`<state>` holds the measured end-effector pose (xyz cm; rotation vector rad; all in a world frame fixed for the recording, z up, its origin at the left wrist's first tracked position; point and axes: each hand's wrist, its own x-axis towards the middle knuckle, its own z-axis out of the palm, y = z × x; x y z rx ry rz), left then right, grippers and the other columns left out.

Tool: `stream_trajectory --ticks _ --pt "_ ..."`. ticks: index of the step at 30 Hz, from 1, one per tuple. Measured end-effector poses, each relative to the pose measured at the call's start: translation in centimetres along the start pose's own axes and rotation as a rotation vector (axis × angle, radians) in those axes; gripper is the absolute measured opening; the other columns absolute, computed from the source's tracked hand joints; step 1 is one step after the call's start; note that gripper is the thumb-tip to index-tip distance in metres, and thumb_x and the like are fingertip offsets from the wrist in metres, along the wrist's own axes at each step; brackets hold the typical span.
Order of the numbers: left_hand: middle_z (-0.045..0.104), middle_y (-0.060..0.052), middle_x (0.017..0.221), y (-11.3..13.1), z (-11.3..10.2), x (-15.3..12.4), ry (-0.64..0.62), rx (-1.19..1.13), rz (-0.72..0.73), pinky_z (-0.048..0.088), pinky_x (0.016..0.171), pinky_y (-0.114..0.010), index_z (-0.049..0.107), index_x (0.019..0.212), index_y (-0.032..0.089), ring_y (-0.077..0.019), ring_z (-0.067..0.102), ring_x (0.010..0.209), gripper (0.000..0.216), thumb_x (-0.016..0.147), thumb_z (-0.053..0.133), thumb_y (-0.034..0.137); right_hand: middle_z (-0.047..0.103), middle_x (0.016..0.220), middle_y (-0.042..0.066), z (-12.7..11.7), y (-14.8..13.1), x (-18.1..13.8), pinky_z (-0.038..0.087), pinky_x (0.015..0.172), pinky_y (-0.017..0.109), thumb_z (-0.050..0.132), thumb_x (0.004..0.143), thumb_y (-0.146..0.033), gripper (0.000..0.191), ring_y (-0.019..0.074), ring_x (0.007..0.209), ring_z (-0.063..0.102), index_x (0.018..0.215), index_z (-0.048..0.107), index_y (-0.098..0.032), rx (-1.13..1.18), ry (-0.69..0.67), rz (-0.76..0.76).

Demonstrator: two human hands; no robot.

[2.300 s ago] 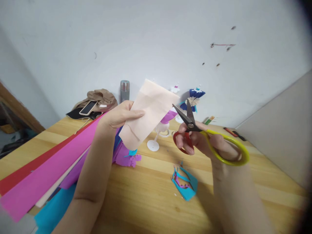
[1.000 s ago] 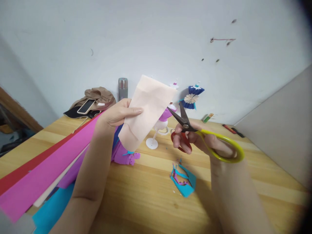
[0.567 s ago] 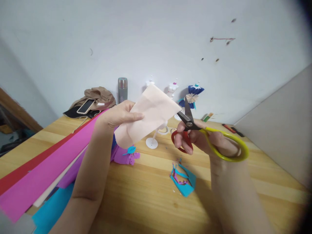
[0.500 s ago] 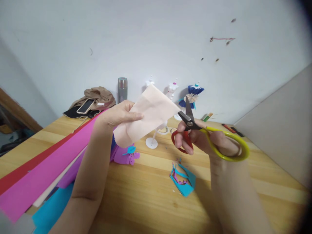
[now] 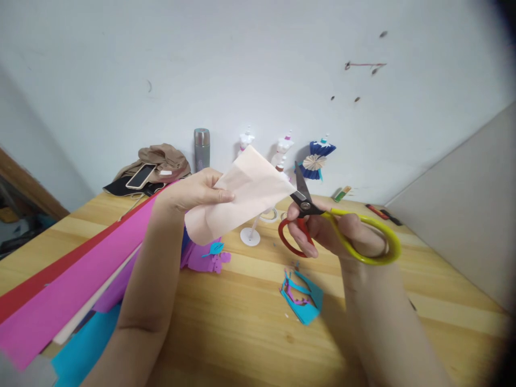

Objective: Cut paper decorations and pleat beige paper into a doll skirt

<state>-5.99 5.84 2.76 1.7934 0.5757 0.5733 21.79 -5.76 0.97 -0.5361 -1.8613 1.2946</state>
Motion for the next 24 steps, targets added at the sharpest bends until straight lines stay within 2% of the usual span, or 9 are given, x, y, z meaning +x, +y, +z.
stream_trajectory --ticks 6,13,17,20,24 --pt "0.071 -0.003 0.070 0.29 0.11 -0.20 -0.004 0.018 0.006 0.048 0.059 -0.022 0.075 0.080 0.012 -0.0156 0.064 0.065 0.032 0.070 0.087 0.041 0.050 0.064 -0.001 -0.04 0.69 0.25 0.036 0.047 0.028 0.043 0.101 -0.063 0.043 0.0134 0.052 0.041 0.110 0.059 -0.024 0.093 -0.058 -0.090" --pt "0.071 -0.002 0.069 0.36 0.08 -0.36 0.012 0.030 0.004 0.047 0.056 -0.021 0.074 0.078 0.013 -0.0151 0.064 0.063 0.033 0.070 0.086 0.043 0.049 0.064 -0.002 -0.03 0.75 0.50 0.032 0.041 0.026 0.045 0.098 -0.068 0.049 0.0119 0.047 0.038 0.106 0.057 -0.021 0.142 -0.065 -0.063" --pt "0.072 -0.002 0.071 0.36 -0.03 -0.52 0.040 0.038 -0.004 0.048 0.056 -0.021 0.075 0.081 0.013 -0.0156 0.064 0.064 0.033 0.069 0.086 0.041 0.046 0.064 -0.004 -0.14 0.60 0.39 0.030 0.037 0.022 0.049 0.095 -0.070 0.049 0.0085 0.043 0.033 0.103 0.060 -0.023 0.181 -0.047 0.009" --pt "0.072 -0.002 0.072 0.36 -0.09 -0.62 0.065 0.067 -0.012 0.049 0.058 -0.022 0.075 0.082 0.013 -0.0169 0.065 0.067 0.032 0.069 0.085 0.041 0.044 0.062 -0.005 -0.10 0.48 0.27 0.031 0.036 0.021 0.051 0.089 -0.079 0.054 0.0063 0.038 0.030 0.098 0.063 -0.026 0.122 0.019 0.109" --pt "0.072 -0.001 0.071 0.24 -0.36 -0.63 0.063 0.088 0.005 0.050 0.059 -0.022 0.075 0.082 0.014 -0.0172 0.066 0.067 0.030 0.072 0.082 0.041 0.038 0.054 -0.008 0.17 0.63 0.14 0.026 0.032 0.019 0.050 0.084 -0.085 0.061 0.0049 0.033 0.024 0.097 0.064 -0.027 0.087 0.086 0.149"
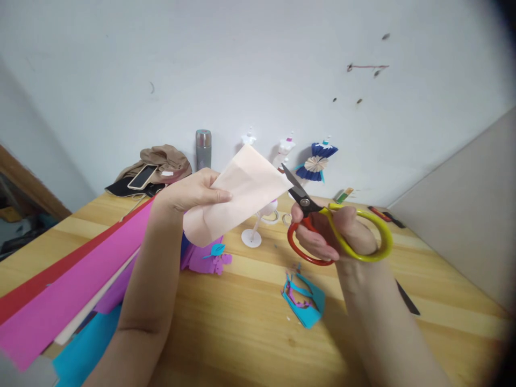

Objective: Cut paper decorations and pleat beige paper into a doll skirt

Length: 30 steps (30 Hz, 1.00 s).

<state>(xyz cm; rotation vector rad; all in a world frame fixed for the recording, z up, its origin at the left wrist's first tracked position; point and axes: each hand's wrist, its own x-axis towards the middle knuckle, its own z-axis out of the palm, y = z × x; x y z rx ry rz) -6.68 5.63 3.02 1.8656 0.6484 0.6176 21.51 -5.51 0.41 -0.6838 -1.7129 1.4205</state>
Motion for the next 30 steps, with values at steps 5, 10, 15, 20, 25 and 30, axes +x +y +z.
stream_trajectory --ticks 5,10,15,20,25,30 --pt "0.071 0.000 0.068 -0.1 -0.4 0.0 -0.020 0.002 0.000 0.047 0.054 -0.021 0.073 0.079 0.015 -0.0149 0.063 0.062 0.031 0.073 0.082 0.043 0.032 0.053 -0.009 -0.2 0.6 -0.2 0.022 0.032 0.019 0.049 0.090 -0.079 0.056 0.0038 0.033 0.020 0.106 0.065 -0.028 -0.025 -0.015 0.003" --pt "0.071 -0.002 0.071 0.1 -0.3 0.0 -0.030 0.022 -0.027 0.048 0.057 -0.022 0.074 0.079 0.014 -0.0168 0.065 0.067 0.032 0.072 0.082 0.044 0.036 0.053 -0.008 -0.8 0.9 -0.3 0.023 0.035 0.020 0.048 0.098 -0.068 0.044 0.0048 0.035 0.022 0.105 0.063 -0.027 -0.029 -0.043 -0.063" --pt "0.072 -0.002 0.074 0.0 -0.3 0.1 -0.059 -0.007 -0.003 0.049 0.062 -0.024 0.074 0.080 0.014 -0.0172 0.065 0.068 0.030 0.069 0.086 0.040 0.035 0.049 -0.010 -1.1 1.4 -0.6 0.021 0.037 0.020 0.043 0.103 -0.061 0.041 0.0059 0.037 0.020 0.114 0.056 -0.023 -0.004 -0.138 -0.139" --pt "0.072 -0.003 0.072 -0.3 -0.4 0.3 -0.114 0.015 -0.023 0.050 0.061 -0.023 0.075 0.082 0.013 -0.0170 0.066 0.066 0.030 0.072 0.085 0.040 0.047 0.060 -0.006 -1.7 1.8 -0.8 0.029 0.045 0.025 0.044 0.096 -0.075 0.058 0.0100 0.048 0.036 0.118 0.054 -0.022 -0.047 -0.184 -0.142" --pt "0.070 -0.001 0.073 0.1 0.4 0.7 -0.193 0.054 -0.009 0.047 0.061 -0.019 0.074 0.080 0.013 -0.0134 0.063 0.067 0.023 0.072 0.081 0.033 0.050 0.066 -0.005 -2.3 2.2 -0.8 0.035 0.049 0.026 0.039 0.095 -0.078 0.062 0.0102 0.051 0.039 0.121 0.052 -0.022 -0.059 -0.229 -0.132" --pt "0.068 0.000 0.073 0.2 0.8 1.1 -0.224 0.083 -0.003 0.046 0.061 -0.018 0.073 0.080 0.013 -0.0121 0.060 0.067 0.021 0.073 0.079 0.032 0.049 0.062 -0.006 -1.9 1.8 -0.3 0.035 0.047 0.023 0.040 0.099 -0.073 0.057 0.0088 0.048 0.038 0.117 0.055 -0.021 -0.002 -0.249 -0.180"
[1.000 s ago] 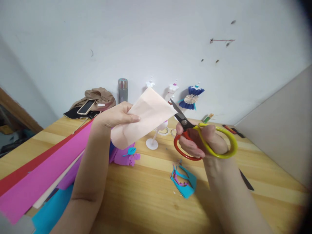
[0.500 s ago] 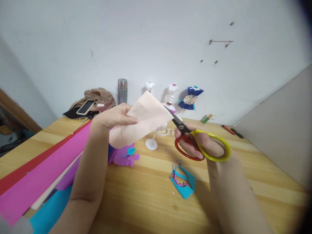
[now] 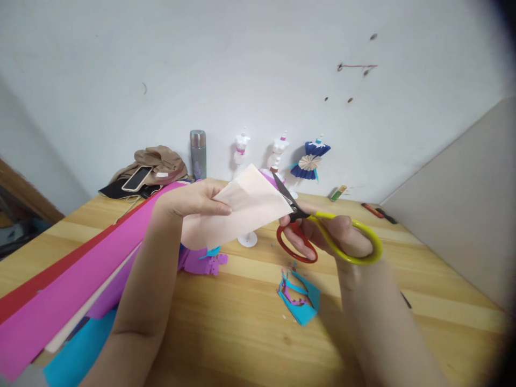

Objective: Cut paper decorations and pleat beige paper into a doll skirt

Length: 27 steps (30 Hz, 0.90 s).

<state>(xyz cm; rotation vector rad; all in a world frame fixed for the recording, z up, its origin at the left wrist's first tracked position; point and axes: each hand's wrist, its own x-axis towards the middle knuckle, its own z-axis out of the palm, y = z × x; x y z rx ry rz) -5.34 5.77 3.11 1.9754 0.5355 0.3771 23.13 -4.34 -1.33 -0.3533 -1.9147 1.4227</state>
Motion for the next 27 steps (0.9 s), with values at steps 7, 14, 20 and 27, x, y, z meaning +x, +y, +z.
stream_trajectory --ticks 7,14,20,27 --pt "0.068 -0.001 0.075 -0.3 -0.3 -0.1 0.000 0.007 0.008 0.047 0.063 -0.020 0.073 0.080 0.013 -0.0136 0.060 0.069 0.025 0.072 0.080 0.035 0.039 0.052 -0.010 0.8 -0.6 0.3 0.025 0.042 0.020 0.051 0.099 -0.064 0.046 0.0066 0.042 0.026 0.112 0.058 -0.020 0.000 0.133 0.029" --pt "0.067 0.000 0.073 -0.3 -0.3 -0.1 0.009 -0.029 -0.003 0.046 0.060 -0.019 0.072 0.078 0.013 -0.0119 0.059 0.067 0.022 0.071 0.080 0.032 0.035 0.047 -0.013 0.5 0.1 0.1 0.020 0.036 0.020 0.042 0.104 -0.061 0.045 0.0054 0.036 0.020 0.108 0.054 -0.018 -0.058 0.179 0.045" --pt "0.066 0.000 0.071 -0.1 -0.3 -0.1 0.017 0.021 0.013 0.045 0.058 -0.017 0.071 0.075 0.013 -0.0111 0.057 0.065 0.022 0.072 0.078 0.033 0.042 0.053 -0.010 0.5 -0.1 0.4 0.027 0.039 0.020 0.041 0.098 -0.073 0.055 0.0064 0.039 0.027 0.110 0.052 -0.020 0.025 0.108 0.089" --pt "0.062 0.001 0.069 0.3 0.3 0.2 0.005 0.116 0.041 0.043 0.057 -0.018 0.070 0.072 0.013 -0.0111 0.056 0.065 0.021 0.074 0.075 0.033 0.048 0.055 -0.003 1.0 -0.8 0.6 0.032 0.043 0.028 0.047 0.090 -0.080 0.060 0.0126 0.043 0.039 0.104 0.058 -0.023 -0.012 0.142 0.162"
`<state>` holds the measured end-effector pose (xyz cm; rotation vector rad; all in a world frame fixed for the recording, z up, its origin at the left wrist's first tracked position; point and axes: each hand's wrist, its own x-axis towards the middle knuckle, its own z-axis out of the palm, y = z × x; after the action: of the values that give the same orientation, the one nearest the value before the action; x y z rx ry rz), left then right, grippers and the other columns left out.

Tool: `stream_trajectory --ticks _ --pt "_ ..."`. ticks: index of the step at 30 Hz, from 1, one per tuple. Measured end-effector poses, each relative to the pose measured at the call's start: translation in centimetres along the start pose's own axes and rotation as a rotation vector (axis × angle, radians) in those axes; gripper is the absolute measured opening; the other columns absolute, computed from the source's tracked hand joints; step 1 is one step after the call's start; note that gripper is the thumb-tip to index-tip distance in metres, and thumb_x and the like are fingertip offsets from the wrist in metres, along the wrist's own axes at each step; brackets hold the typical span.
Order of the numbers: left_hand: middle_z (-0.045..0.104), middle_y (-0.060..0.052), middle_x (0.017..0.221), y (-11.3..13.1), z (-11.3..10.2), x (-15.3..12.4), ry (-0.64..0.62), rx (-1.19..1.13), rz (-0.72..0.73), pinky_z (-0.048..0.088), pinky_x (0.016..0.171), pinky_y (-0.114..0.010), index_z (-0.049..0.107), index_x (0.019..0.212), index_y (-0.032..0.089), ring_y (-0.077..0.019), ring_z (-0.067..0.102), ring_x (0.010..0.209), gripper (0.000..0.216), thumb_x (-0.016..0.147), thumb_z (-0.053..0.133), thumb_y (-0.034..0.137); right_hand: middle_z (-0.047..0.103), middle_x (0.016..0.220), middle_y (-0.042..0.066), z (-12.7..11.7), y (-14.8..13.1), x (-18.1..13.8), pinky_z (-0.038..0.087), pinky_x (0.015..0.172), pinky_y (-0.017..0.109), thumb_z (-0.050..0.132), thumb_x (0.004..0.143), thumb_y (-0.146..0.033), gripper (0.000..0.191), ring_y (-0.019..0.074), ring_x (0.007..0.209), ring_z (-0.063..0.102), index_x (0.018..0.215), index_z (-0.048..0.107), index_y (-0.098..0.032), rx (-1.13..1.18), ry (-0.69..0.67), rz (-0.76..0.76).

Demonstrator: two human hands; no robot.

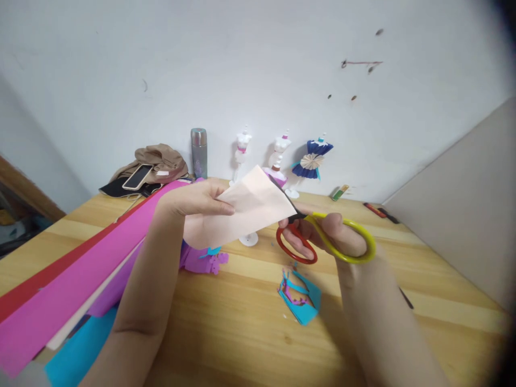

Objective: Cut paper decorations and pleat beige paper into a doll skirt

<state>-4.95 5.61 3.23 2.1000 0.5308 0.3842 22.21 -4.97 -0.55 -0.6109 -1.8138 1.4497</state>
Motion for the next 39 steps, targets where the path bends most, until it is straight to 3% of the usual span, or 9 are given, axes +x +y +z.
stream_trajectory --ticks 4,11,15,20,27,33,36,39 --pt "0.063 0.000 0.070 -0.2 0.3 0.2 -0.042 -0.029 -0.045 0.043 0.058 -0.020 0.070 0.077 0.013 -0.0127 0.057 0.066 0.023 0.075 0.073 0.036 0.046 0.049 -0.003 0.2 -0.5 0.1 0.034 0.042 0.029 0.046 0.085 -0.086 0.066 0.0134 0.040 0.038 0.097 0.064 -0.024 -0.046 0.034 0.028" --pt "0.062 0.001 0.071 0.1 0.4 0.3 -0.052 0.095 -0.091 0.040 0.059 -0.020 0.067 0.076 0.014 -0.0130 0.055 0.067 0.028 0.077 0.071 0.041 0.047 0.047 -0.007 0.1 -0.8 0.3 0.036 0.045 0.024 0.041 0.078 -0.094 0.079 0.0080 0.040 0.041 0.106 0.066 -0.025 -0.180 0.118 0.111" --pt "0.064 0.001 0.075 0.5 0.5 0.2 -0.042 0.157 -0.140 0.040 0.060 -0.019 0.069 0.081 0.014 -0.0134 0.057 0.070 0.026 0.077 0.070 0.040 0.042 0.044 -0.010 0.2 -0.6 0.6 0.030 0.041 0.019 0.048 0.086 -0.085 0.065 0.0048 0.036 0.033 0.100 0.063 -0.023 -0.081 0.057 0.008" --pt "0.064 -0.001 0.073 -0.1 0.3 0.4 -0.055 0.114 -0.121 0.042 0.060 -0.022 0.068 0.079 0.014 -0.0155 0.058 0.070 0.031 0.075 0.072 0.044 0.038 0.043 -0.011 0.4 -0.5 0.7 0.026 0.041 0.017 0.059 0.092 -0.067 0.045 0.0030 0.036 0.026 0.089 0.060 -0.023 -0.058 0.120 0.019" --pt "0.068 -0.002 0.074 -1.5 -0.3 0.6 -0.055 0.008 -0.104 0.047 0.061 -0.022 0.069 0.082 0.012 -0.0166 0.062 0.072 0.033 0.073 0.076 0.043 0.034 0.042 -0.013 -0.4 0.9 0.8 0.022 0.035 0.017 0.046 0.104 -0.055 0.037 0.0046 0.032 0.021 0.097 0.055 -0.020 0.007 0.046 -0.108" --pt "0.067 0.001 0.074 -1.1 0.1 0.6 -0.062 -0.027 -0.125 0.045 0.060 -0.020 0.069 0.083 0.014 -0.0145 0.061 0.070 0.025 0.072 0.077 0.036 0.047 0.057 -0.007 -1.2 1.0 0.0 0.032 0.044 0.021 0.043 0.095 -0.076 0.057 0.0076 0.043 0.035 0.107 0.058 -0.022 -0.089 -0.004 -0.054" --pt "0.068 0.001 0.074 -0.7 0.4 0.8 -0.096 -0.040 -0.122 0.045 0.059 -0.019 0.068 0.080 0.015 -0.0141 0.062 0.069 0.021 0.071 0.076 0.032 0.050 0.060 -0.005 -1.2 0.3 -0.5 0.037 0.051 0.025 0.042 0.090 -0.083 0.063 0.0100 0.049 0.041 0.102 0.061 -0.025 -0.175 0.001 0.064" --pt "0.072 0.000 0.079 -0.3 0.6 0.8 -0.119 -0.003 -0.150 0.046 0.061 -0.020 0.070 0.085 0.016 -0.0163 0.065 0.074 0.022 0.073 0.074 0.033 0.048 0.058 -0.005 -0.9 -0.2 -0.4 0.036 0.052 0.026 0.042 0.088 -0.085 0.064 0.0101 0.050 0.041 0.094 0.061 -0.024 -0.158 0.030 0.062"
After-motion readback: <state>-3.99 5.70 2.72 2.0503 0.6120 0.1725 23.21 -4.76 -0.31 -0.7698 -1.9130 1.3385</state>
